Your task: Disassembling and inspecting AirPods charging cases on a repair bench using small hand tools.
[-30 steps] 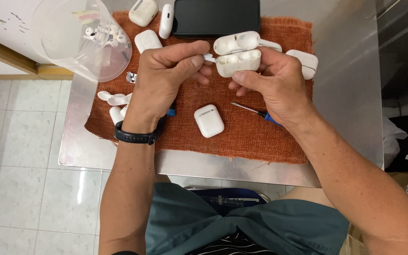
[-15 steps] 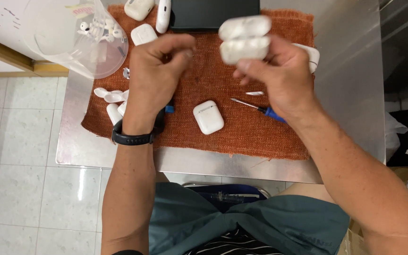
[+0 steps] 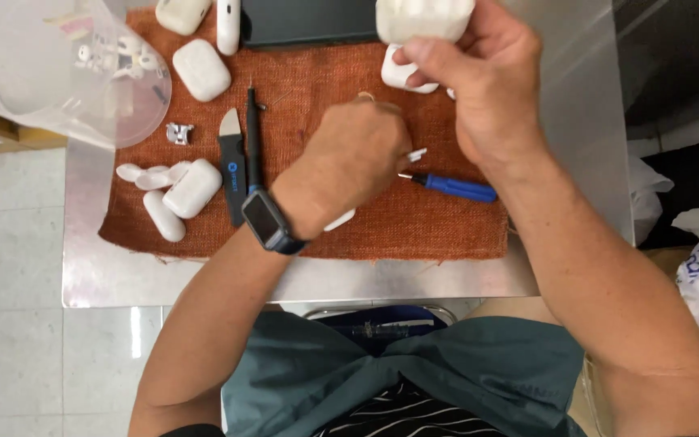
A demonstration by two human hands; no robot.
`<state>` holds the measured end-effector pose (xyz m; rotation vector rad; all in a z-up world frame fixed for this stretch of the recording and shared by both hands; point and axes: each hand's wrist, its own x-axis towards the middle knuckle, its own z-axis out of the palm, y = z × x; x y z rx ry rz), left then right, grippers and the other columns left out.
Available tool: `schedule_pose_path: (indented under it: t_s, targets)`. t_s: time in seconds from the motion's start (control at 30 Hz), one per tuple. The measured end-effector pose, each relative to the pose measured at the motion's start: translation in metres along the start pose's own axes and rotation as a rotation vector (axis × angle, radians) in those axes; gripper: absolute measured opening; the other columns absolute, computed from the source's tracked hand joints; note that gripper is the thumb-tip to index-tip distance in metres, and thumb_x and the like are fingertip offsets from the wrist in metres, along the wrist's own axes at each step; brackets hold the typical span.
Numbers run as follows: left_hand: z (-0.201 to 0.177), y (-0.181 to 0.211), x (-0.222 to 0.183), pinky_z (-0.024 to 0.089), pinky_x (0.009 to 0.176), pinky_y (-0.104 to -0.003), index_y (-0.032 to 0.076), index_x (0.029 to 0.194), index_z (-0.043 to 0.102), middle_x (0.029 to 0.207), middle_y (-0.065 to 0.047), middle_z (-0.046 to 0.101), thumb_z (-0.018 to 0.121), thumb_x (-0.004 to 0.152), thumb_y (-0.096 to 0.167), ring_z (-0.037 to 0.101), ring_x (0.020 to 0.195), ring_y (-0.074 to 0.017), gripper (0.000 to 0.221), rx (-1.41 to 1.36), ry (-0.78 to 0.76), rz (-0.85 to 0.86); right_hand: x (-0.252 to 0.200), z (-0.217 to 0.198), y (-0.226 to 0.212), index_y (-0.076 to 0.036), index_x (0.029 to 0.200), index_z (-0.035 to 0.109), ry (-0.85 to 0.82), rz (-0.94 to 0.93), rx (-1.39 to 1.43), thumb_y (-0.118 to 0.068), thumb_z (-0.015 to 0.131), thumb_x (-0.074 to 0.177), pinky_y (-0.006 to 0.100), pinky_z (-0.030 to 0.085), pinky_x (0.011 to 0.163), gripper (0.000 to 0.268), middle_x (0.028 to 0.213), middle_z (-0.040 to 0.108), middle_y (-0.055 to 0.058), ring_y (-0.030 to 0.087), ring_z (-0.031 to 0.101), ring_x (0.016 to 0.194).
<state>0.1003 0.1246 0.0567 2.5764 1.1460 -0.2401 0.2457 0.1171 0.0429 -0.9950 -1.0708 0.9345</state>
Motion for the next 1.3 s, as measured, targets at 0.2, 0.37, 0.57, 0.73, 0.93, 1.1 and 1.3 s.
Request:
schedule_pose_path:
  t_s: [0.2,0.37,0.57,0.73,0.93,1.1,1.3]
  targets:
    - [0.028,-0.038,0.002,0.053,0.058,-0.046,0.014,0.078,0.076,0.083,-0.001,0.075,0.065,0.087,0.013,0.068,0.071,-0.0278,0.014,-0.229,0.353,0.368,-0.003,0.002,-0.007,-0.005,0.107,0.073,-0.043,-0.04,-0.052,-0.002,0.083,0.086,0.024,0.065,0.067,0.023,0.096,0.072,0.003,0.015,0.07,0.084]
    - [-0.032,-0.065,-0.045,0.053,0.058,-0.023,0.008,0.092,0.08,0.085,-0.003,0.079,0.072,0.092,0.004,0.064,0.065,-0.0071,0.008,-0.764,0.456,0.281,-0.005,0.004,-0.008,-0.005,0.115,0.072,-0.087,-0.028,-0.079,-0.004,0.082,0.087,0.025,0.067,0.073,0.029,0.105,0.075,0.004,0.016,0.073,0.092]
    - [-0.046,-0.075,-0.062,0.064,0.064,-0.02,0.002,0.085,0.072,0.078,-0.011,0.076,0.075,0.093,-0.003,0.072,0.065,-0.0112,0.01,-1.13,0.603,0.213,-0.011,0.01,-0.008,-0.003,0.114,0.072,-0.124,-0.015,-0.144,-0.001,0.081,0.088,0.026,0.067,0.076,0.028,0.101,0.076,0.007,0.015,0.073,0.088]
    - [-0.04,-0.077,-0.054,0.068,0.064,-0.024,0.001,0.105,0.069,0.086,-0.013,0.077,0.072,0.095,-0.004,0.078,0.078,-0.0161,0.012,-1.34,0.49,0.249,-0.016,0.015,-0.01,-0.002,0.119,0.07,-0.153,-0.027,-0.197,0.0,0.08,0.089,0.026,0.068,0.075,0.031,0.108,0.076,0.01,0.017,0.074,0.092]
    - [-0.029,-0.083,-0.049,0.061,0.069,-0.026,-0.004,0.125,0.068,0.085,-0.013,0.072,0.071,0.096,-0.005,0.068,0.077,-0.0168,0.029,-1.399,0.497,0.264,-0.02,0.019,-0.012,0.0,0.12,0.07,-0.188,0.031,-0.255,-0.001,0.079,0.086,0.025,0.067,0.073,0.035,0.103,0.076,0.011,0.016,0.073,0.084]
    - [-0.031,-0.082,-0.052,0.056,0.075,-0.023,0.002,0.127,0.07,0.099,-0.008,0.075,0.067,0.099,-0.004,0.063,0.078,-0.0116,0.029,-1.357,0.455,0.269,-0.02,0.018,-0.01,0.002,0.116,0.07,-0.229,0.049,-0.226,0.001,0.077,0.088,0.024,0.065,0.07,0.029,0.098,0.076,0.013,0.017,0.074,0.081]
    - [-0.028,-0.083,-0.049,0.058,0.073,-0.021,0.004,0.126,0.07,0.101,-0.005,0.075,0.07,0.097,-0.004,0.065,0.077,-0.0108,0.03,-1.355,0.514,0.297,-0.021,0.018,-0.014,0.001,0.115,0.07,-0.213,0.054,-0.229,0.0,0.076,0.089,0.026,0.066,0.069,0.027,0.098,0.076,0.013,0.018,0.074,0.08]
